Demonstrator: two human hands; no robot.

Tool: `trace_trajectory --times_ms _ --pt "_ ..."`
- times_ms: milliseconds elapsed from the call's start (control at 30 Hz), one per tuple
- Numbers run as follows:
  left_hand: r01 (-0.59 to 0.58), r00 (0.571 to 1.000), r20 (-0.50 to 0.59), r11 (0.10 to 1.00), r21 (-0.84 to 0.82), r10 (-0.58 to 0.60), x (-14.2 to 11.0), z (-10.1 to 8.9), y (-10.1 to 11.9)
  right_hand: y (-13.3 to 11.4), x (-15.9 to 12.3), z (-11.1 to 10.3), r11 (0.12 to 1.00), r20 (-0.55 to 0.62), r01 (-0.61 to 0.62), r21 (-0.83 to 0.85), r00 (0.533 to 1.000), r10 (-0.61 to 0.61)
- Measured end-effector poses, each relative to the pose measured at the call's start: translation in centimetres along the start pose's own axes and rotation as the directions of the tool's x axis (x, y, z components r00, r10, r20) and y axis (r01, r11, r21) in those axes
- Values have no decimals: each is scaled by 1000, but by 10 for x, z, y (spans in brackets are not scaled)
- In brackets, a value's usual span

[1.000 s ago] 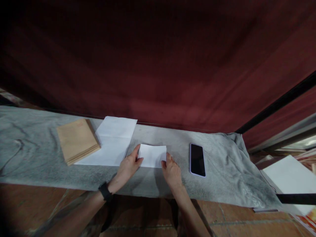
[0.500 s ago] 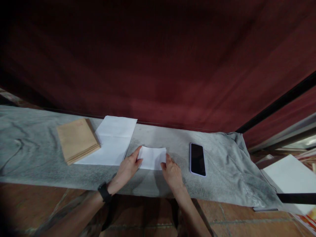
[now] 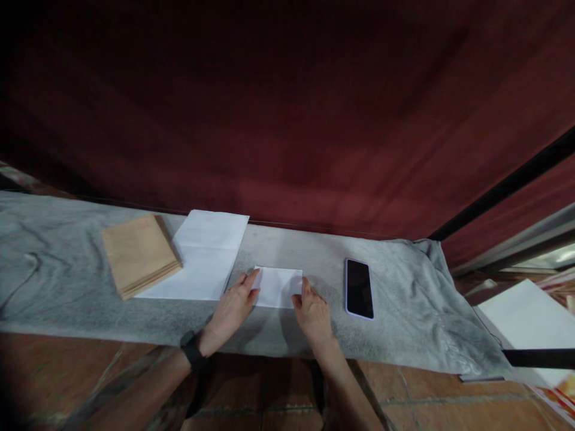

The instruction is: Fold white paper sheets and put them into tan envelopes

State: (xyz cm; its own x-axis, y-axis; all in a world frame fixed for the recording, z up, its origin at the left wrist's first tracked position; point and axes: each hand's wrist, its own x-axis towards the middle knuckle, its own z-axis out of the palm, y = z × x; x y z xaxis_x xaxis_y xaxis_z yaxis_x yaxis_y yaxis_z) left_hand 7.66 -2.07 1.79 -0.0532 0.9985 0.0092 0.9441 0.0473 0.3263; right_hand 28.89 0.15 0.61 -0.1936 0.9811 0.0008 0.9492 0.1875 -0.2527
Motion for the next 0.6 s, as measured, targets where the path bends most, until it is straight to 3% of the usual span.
trace_trajectory --times_ms 233,367,600 --pt "-146 982 -104 983 108 157 -5 2 3 3 0 4 999 -104 29 -28 994 -32" --pt "-302 942 -125 949 89 311 -10 17 11 4 0 8 995 -171 87 -41 981 -93" --pt "-367 909 -147 917 156 389 -22 39 21 -1 1 6 994 -235 107 -6 966 -106"
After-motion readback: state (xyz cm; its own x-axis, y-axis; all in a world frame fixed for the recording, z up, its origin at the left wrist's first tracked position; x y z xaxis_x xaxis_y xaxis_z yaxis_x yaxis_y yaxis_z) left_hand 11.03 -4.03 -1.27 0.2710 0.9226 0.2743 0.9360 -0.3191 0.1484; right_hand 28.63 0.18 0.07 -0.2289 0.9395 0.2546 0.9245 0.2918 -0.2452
